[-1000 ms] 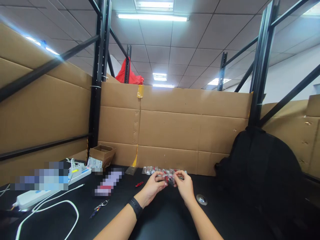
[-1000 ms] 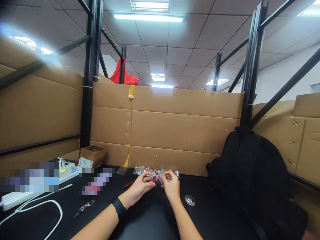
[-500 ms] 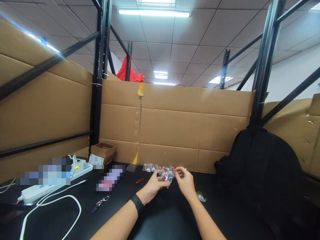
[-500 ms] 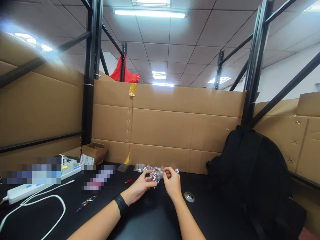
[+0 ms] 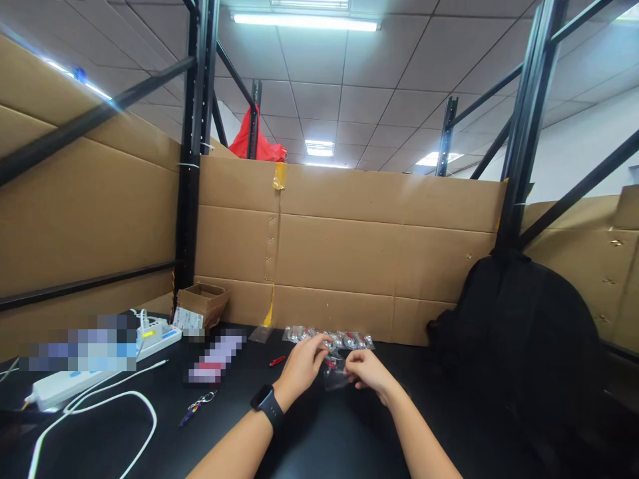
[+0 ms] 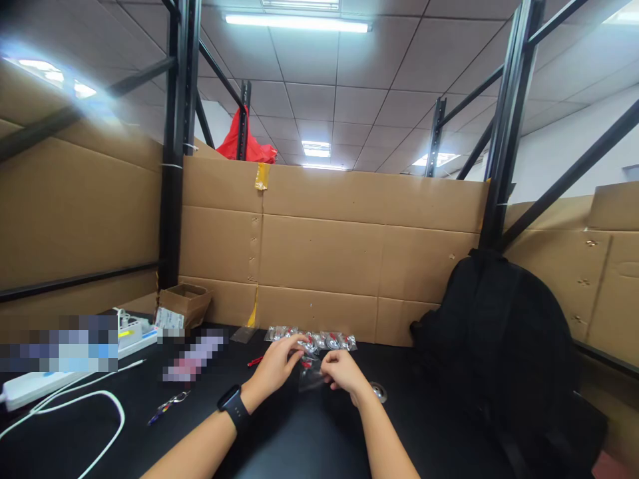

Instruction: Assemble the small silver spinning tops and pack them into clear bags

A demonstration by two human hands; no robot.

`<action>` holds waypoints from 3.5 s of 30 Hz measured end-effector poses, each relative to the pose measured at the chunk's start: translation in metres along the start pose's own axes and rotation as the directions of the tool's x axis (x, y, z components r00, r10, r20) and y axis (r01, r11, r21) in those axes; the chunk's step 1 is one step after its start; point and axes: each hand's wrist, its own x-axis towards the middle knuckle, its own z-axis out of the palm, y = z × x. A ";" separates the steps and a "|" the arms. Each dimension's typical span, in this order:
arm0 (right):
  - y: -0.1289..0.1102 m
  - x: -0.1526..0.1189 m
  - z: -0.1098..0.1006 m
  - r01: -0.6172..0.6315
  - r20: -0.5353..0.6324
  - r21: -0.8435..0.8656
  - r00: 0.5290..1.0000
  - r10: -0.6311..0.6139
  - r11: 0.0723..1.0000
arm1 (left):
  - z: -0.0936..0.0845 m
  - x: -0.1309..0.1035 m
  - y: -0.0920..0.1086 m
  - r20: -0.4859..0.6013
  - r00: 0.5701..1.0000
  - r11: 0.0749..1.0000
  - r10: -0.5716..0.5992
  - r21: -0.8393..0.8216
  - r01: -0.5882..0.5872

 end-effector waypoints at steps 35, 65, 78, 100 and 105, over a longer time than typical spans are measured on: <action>0.000 -0.001 0.017 0.343 0.200 0.034 0.918 -0.343 0.939 | -0.006 0.004 0.022 -0.070 0.995 0.982 -0.074 -0.178 0.061; -0.016 -0.005 0.016 0.500 -0.121 0.114 0.865 -0.487 0.859 | -0.012 0.004 0.000 -0.010 0.999 0.999 0.050 0.019 -0.050; -0.021 -0.007 0.014 0.379 -0.048 0.148 0.925 -0.376 0.913 | -0.015 0.008 0.010 -0.088 0.995 0.996 0.054 -0.070 -0.061; -0.030 -0.020 -0.004 0.403 0.063 0.323 0.894 -0.444 0.856 | -0.019 0.007 0.009 0.081 0.996 0.969 0.039 -0.248 -0.017; -0.022 -0.011 0.011 0.331 0.020 0.324 0.934 -0.356 0.886 | -0.008 0.010 -0.006 -0.143 0.987 0.981 -0.078 -0.185 0.051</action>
